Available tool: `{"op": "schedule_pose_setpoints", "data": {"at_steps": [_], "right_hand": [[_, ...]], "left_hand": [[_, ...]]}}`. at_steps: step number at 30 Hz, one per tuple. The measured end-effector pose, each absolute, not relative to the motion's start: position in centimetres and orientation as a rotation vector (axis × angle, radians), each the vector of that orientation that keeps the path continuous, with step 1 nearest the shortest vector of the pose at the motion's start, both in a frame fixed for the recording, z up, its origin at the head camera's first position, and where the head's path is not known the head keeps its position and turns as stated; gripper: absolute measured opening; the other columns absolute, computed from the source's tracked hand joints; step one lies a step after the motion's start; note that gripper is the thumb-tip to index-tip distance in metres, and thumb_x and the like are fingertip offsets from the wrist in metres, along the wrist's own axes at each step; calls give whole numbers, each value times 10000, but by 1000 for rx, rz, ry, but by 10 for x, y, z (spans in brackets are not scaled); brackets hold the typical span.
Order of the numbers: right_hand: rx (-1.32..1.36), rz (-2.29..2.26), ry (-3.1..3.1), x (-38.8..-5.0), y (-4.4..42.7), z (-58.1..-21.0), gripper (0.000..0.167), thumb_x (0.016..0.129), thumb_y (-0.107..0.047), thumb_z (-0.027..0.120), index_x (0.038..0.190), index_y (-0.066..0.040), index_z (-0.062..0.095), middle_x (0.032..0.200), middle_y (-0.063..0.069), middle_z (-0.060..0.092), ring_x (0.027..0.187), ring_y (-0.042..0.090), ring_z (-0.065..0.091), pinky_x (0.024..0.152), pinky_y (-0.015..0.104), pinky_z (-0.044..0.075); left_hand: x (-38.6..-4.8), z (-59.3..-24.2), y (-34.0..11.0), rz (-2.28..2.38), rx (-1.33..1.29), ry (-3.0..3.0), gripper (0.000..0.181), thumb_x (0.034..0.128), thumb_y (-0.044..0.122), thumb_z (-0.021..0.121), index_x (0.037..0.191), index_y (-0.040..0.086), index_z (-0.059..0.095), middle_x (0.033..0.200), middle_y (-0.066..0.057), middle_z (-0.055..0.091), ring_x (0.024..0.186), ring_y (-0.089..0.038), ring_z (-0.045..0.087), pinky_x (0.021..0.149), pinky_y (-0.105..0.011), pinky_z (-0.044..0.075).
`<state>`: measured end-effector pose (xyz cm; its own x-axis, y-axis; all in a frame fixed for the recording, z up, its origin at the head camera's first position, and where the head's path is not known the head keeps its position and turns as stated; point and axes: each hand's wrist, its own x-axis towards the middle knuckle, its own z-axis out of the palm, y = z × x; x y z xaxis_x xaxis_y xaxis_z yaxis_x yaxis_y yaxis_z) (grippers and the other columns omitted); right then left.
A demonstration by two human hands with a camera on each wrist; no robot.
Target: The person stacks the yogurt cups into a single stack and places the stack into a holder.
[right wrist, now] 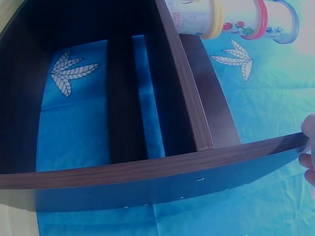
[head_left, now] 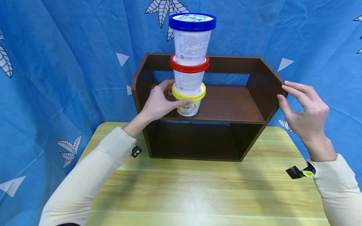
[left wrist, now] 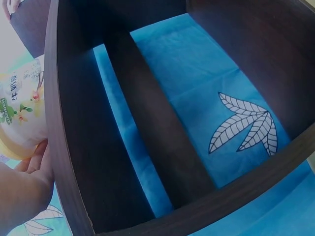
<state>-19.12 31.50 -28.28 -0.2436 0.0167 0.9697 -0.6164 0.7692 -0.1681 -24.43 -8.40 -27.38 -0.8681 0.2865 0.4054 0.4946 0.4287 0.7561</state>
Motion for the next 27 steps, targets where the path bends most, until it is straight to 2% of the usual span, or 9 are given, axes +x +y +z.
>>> {"op": "schedule_pose_setpoints", "data": {"at_steps": [12, 18, 27], "right_hand": [[472, 642, -1729, -190, 313, -282, 328, 961, -242, 764, 1127, 40, 787, 1153, 253, 773, 1096, 437, 719, 1003, 3, 416], [468, 651, -1722, -188, 312, -284, 393, 968, -320, 752, 1124, 39, 790, 1163, 248, 774, 1093, 448, 714, 977, -11, 402], [455, 619, -1708, -179, 311, -291, 511, 986, -452, 707, 1096, 38, 798, 1158, 258, 768, 1050, 510, 680, 996, -2, 386]], "left_hand": [[-246, -273, -82, -1393, -656, -2484, 773, 861, 399, 856, 1490, 111, 511, 1343, -66, 684, 1104, -210, 641, 918, -390, 593], [-242, -276, -85, -1445, -640, -2468, 815, 872, 403, 851, 1538, 135, 465, 1411, -50, 664, 1180, -200, 674, 999, -394, 627], [-224, -285, -96, -1558, -611, -2352, 740, 910, 273, 835, 1528, 87, 472, 1449, -115, 644, 1271, -266, 685, 1075, -437, 598]]}}
